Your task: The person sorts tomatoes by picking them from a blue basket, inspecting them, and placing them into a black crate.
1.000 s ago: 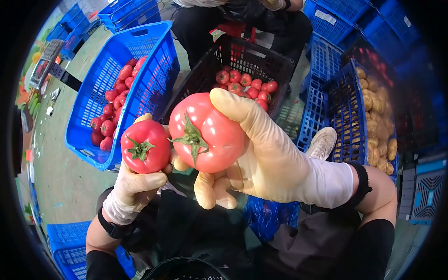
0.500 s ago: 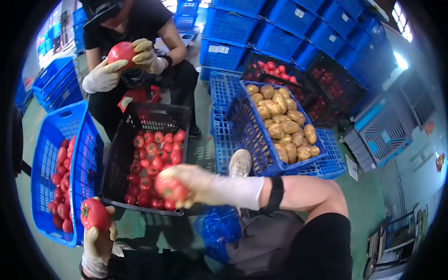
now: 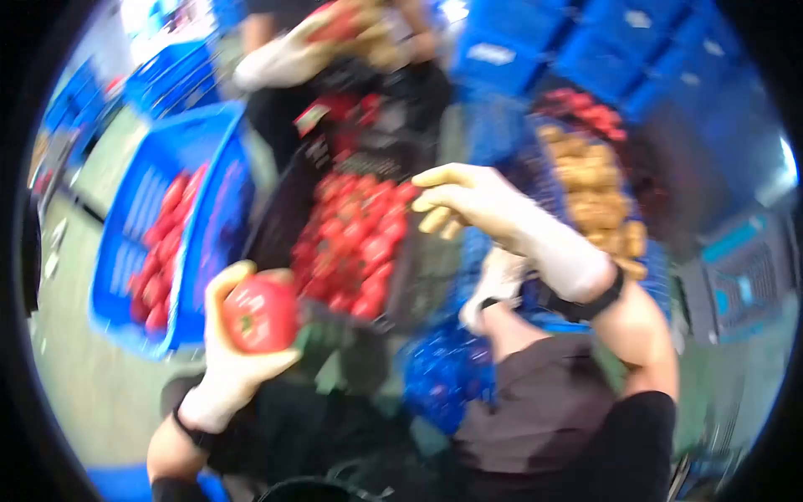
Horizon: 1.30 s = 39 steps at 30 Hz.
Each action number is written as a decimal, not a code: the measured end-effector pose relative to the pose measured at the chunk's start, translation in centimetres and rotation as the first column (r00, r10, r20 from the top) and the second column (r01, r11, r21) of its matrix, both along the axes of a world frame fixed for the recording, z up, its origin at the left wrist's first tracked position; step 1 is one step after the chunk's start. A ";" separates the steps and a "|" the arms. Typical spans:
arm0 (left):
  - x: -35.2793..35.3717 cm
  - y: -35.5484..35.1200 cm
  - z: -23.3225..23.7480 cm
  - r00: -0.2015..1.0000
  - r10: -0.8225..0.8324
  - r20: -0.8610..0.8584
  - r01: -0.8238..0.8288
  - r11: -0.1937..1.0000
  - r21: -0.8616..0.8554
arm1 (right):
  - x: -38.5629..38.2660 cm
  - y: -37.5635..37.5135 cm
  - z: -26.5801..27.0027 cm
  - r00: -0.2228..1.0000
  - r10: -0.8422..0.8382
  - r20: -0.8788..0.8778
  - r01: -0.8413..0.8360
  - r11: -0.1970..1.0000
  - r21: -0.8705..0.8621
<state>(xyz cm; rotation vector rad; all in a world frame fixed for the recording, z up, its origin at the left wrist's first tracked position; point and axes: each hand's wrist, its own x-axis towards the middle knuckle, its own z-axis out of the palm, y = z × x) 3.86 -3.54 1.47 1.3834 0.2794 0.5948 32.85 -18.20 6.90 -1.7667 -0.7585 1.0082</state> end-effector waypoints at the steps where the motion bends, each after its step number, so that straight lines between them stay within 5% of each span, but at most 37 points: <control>1: -0.1 0.1 0.0 0.998 -0.035 0.049 0.032 0.997 0.074 | -2.6 1.0 -0.1 0.984 0.131 0.119 -0.128 0.991 -0.032; 3: -0.3 0.1 -0.2 0.976 -0.081 0.200 0.062 0.993 0.098 | -6.5 1.9 -1.8 0.968 0.252 -0.023 -0.248 0.962 0.114; 5: -0.4 0.4 0.2 0.973 -0.109 0.205 0.073 0.982 0.173 | -9.6 2.2 -1.0 0.845 0.458 0.277 -0.468 0.883 -0.033; 8: -1.1 0.7 0.1 0.973 -0.135 0.189 0.116 0.987 0.110 | -11.1 2.8 -0.4 0.792 0.493 0.360 -0.528 0.849 -0.003; 10: -1.3 0.7 0.3 0.978 -0.126 0.168 0.112 0.990 0.091 | -11.7 3.3 -0.3 0.727 0.449 0.520 -0.603 0.780 0.169; 13: -1.4 0.7 0.7 0.971 -0.122 0.205 0.117 0.992 0.035 | -12.0 3.9 0.6 0.630 0.470 0.618 -0.670 0.732 0.125; 15: -2.0 0.8 1.5 0.936 -0.282 0.210 0.348 0.826 -0.442 | -12.4 4.3 0.7 0.645 0.470 0.602 -0.675 0.720 0.161; 16: -2.3 1.2 1.6 0.915 -0.366 0.173 0.398 0.736 -0.548 | -12.6 4.6 0.5 0.613 0.424 0.666 -0.693 0.694 0.196; 17: -2.7 1.6 0.8 0.883 -0.457 0.110 0.451 0.758 -0.471 | -12.9 4.8 0.3 0.582 0.370 0.724 -0.710 0.666 0.230; 19: -2.3 0.8 -0.1 0.789 -0.470 0.396 0.607 0.490 -0.626 | -13.5 5.2 -0.6 0.676 0.331 0.658 -0.654 0.681 0.329; 21: -1.9 0.1 -0.4 0.805 -0.443 0.394 0.592 0.560 -0.580 | -13.3 5.6 -0.1 0.580 0.347 0.737 -0.696 0.681 0.227; 23: -2.0 0.1 -0.6 0.769 -0.375 0.518 0.636 0.368 -0.678 | -13.9 5.9 0.4 0.635 0.295 0.714 -0.641 0.717 0.274; 26: -2.3 0.2 0.1 0.831 -0.367 0.418 0.545 0.381 -0.747 | -13.9 6.2 0.3 0.595 0.236 0.769 -0.646 0.709 0.283; 28: -2.5 0.4 0.0 0.849 -0.348 0.397 0.511 0.355 -0.783 | -14.1 6.4 0.1 0.463 0.189 0.866 -0.703 0.674 0.228; 34: -3.2 0.9 -0.1 0.904 -0.247 0.349 0.428 0.486 -0.762 | -14.2 7.2 -0.3 0.359 0.101 0.928 -0.735 0.643 0.214; 35: -3.4 0.9 0.1 0.929 -0.267 0.257 0.364 0.515 -0.776 | -14.3 7.2 -0.1 0.359 0.105 0.927 -0.736 0.643 0.212; 37: -3.5 0.8 1.1 0.945 -0.282 0.162 0.297 0.541 -0.787 | -14.7 7.2 0.2 0.545 0.306 0.780 -0.676 0.711 0.193; 39: -3.4 1.1 2.2 0.937 -0.316 -0.146 0.138 0.723 -0.676 | -14.6 7.3 0.0 0.607 0.392 0.691 -0.664 0.728 0.170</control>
